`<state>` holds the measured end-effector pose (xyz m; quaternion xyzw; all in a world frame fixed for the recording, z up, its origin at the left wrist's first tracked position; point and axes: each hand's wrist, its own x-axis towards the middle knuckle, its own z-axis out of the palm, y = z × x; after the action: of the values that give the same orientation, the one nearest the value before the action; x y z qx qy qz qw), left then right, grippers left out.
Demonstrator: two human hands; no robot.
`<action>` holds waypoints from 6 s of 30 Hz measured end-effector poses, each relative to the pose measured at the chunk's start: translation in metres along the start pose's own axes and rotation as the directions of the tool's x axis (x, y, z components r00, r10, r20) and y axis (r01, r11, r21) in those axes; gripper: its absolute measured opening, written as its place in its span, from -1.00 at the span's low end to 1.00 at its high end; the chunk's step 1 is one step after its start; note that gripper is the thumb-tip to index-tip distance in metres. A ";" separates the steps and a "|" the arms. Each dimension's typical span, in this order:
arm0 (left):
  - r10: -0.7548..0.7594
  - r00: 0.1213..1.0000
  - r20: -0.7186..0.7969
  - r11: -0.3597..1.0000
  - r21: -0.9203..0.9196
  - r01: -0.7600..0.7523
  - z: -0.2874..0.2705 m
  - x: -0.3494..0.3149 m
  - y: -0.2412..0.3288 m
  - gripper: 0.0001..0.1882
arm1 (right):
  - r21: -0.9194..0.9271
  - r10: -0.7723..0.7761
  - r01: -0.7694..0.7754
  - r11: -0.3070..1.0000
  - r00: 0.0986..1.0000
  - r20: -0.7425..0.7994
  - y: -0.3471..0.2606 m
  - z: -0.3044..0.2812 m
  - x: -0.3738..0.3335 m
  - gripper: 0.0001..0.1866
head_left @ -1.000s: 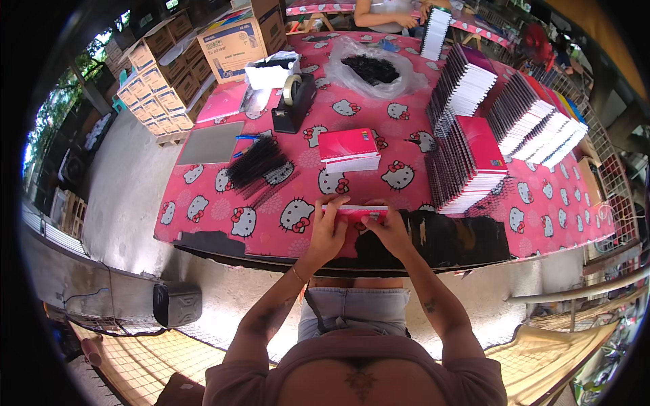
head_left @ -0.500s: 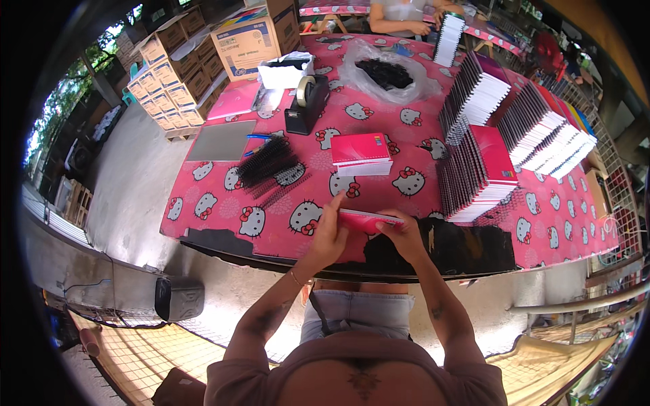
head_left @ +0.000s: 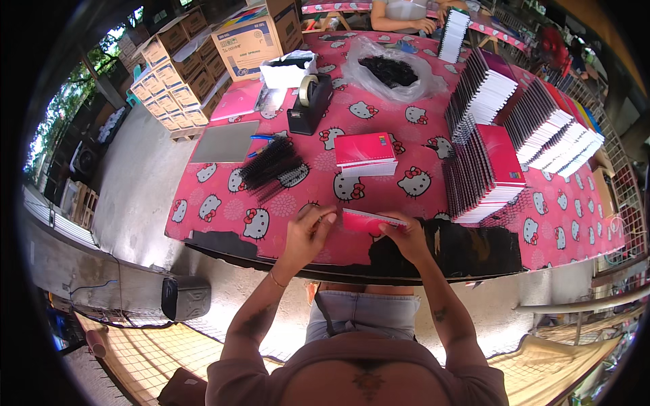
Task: The person places small white labels or cards into pink notebooks and then stacks the notebooks on the table.
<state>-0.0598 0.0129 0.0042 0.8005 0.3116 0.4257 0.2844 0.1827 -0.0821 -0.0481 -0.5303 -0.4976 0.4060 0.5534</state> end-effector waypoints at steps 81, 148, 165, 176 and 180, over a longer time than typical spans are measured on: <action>0.314 0.782 0.539 0.612 0.515 -0.600 0.051 -0.007 0.033 -0.10 | -0.032 -0.069 0.071 0.997 0.996 0.062 0.008 0.016 0.000 -0.66; 0.572 0.769 0.287 0.814 -0.080 -0.575 0.223 0.255 0.153 -0.70 | -0.702 -0.263 -0.011 0.712 0.923 -0.282 -0.194 -0.230 0.002 -0.62; 0.641 0.765 -0.068 0.754 -0.132 -0.643 0.217 0.249 0.138 -0.76 | -0.977 -0.815 -0.001 0.212 0.551 -0.178 -0.142 -0.133 0.027 -0.77; 0.482 0.831 0.277 0.725 0.406 -0.556 0.073 0.134 -0.032 -0.70 | -0.844 -0.756 0.348 0.409 0.647 -0.100 -0.135 -0.054 -0.011 -0.58; 0.389 0.849 0.356 0.773 0.376 -0.512 0.049 0.136 -0.028 -0.69 | -0.703 -0.606 0.385 0.598 0.791 -0.081 -0.084 -0.020 -0.005 -0.54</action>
<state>0.0356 0.1224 0.0292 0.9439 0.1603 0.2882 0.0147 0.1948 -0.0993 0.0359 -0.5837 -0.6414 -0.0562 0.4947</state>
